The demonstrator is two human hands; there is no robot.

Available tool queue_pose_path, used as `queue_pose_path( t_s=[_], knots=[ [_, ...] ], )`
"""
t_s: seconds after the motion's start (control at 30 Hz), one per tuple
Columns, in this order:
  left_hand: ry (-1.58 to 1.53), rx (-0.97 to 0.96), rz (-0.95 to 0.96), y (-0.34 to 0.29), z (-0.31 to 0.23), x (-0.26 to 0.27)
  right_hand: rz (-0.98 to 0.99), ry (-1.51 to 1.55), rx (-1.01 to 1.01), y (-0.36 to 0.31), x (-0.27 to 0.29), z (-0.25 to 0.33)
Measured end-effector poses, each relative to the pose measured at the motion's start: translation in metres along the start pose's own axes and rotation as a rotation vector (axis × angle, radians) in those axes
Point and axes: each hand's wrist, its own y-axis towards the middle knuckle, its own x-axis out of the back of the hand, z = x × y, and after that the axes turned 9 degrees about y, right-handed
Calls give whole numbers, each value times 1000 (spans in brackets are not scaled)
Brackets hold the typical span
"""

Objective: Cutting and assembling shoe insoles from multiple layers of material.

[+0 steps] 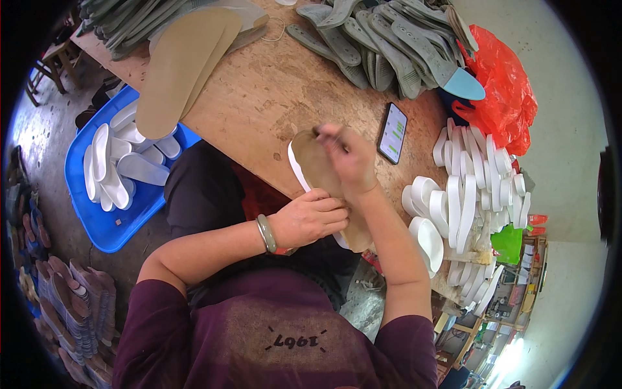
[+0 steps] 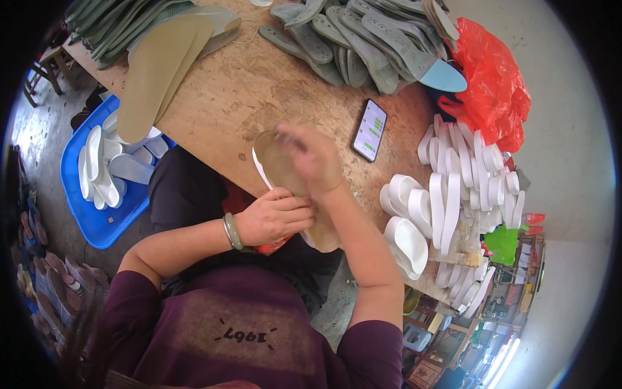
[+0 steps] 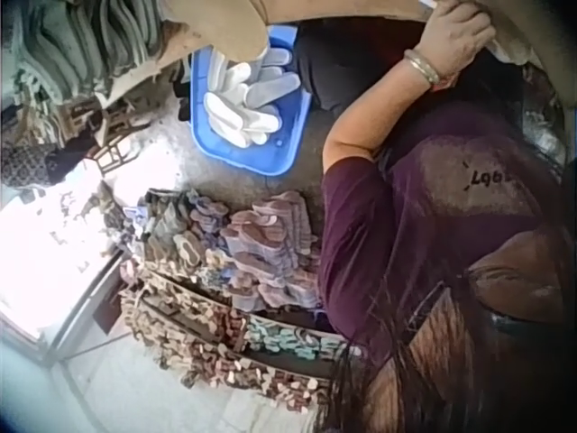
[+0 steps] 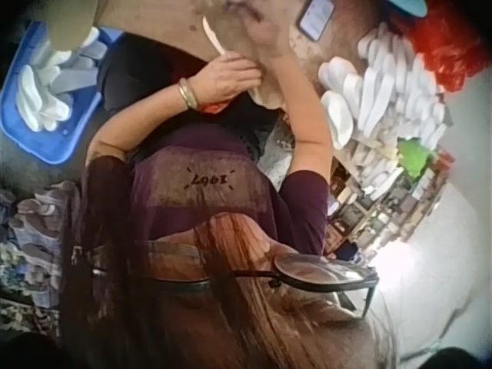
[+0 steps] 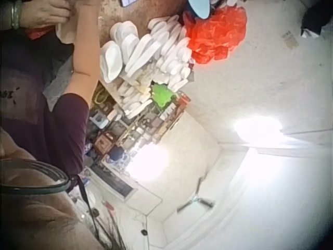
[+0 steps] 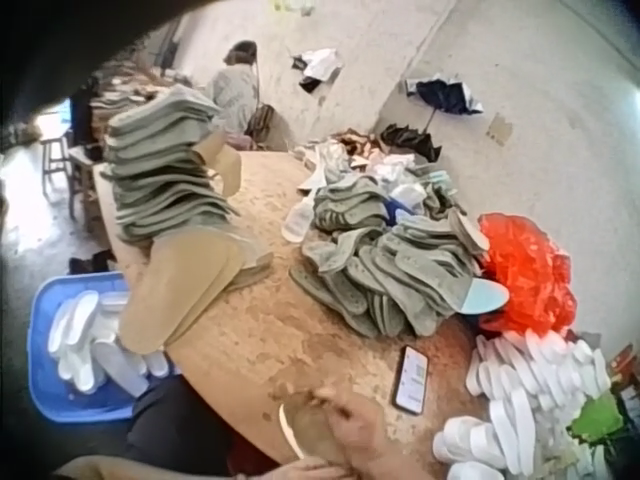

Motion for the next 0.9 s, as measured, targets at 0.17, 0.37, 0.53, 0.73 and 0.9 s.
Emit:
queue_pose_path(
  t_s=[0.17,0.37,0.53,0.73,0.9],
  knots=[
    [-139,-95,110,1,18,10,-845,1018,-834,-11,16,-19],
    [-473,-66,475,24,45,76,-765,776,-747,-36,40,19],
    [147,289,421,27,5,38,-549,441,-709,-20,21,50],
    [308,242,425,25,-2,39,-300,-253,-370,-28,-7,52],
    [251,261,463,26,1,40,-255,-356,-262,-17,-13,21]
  ],
)
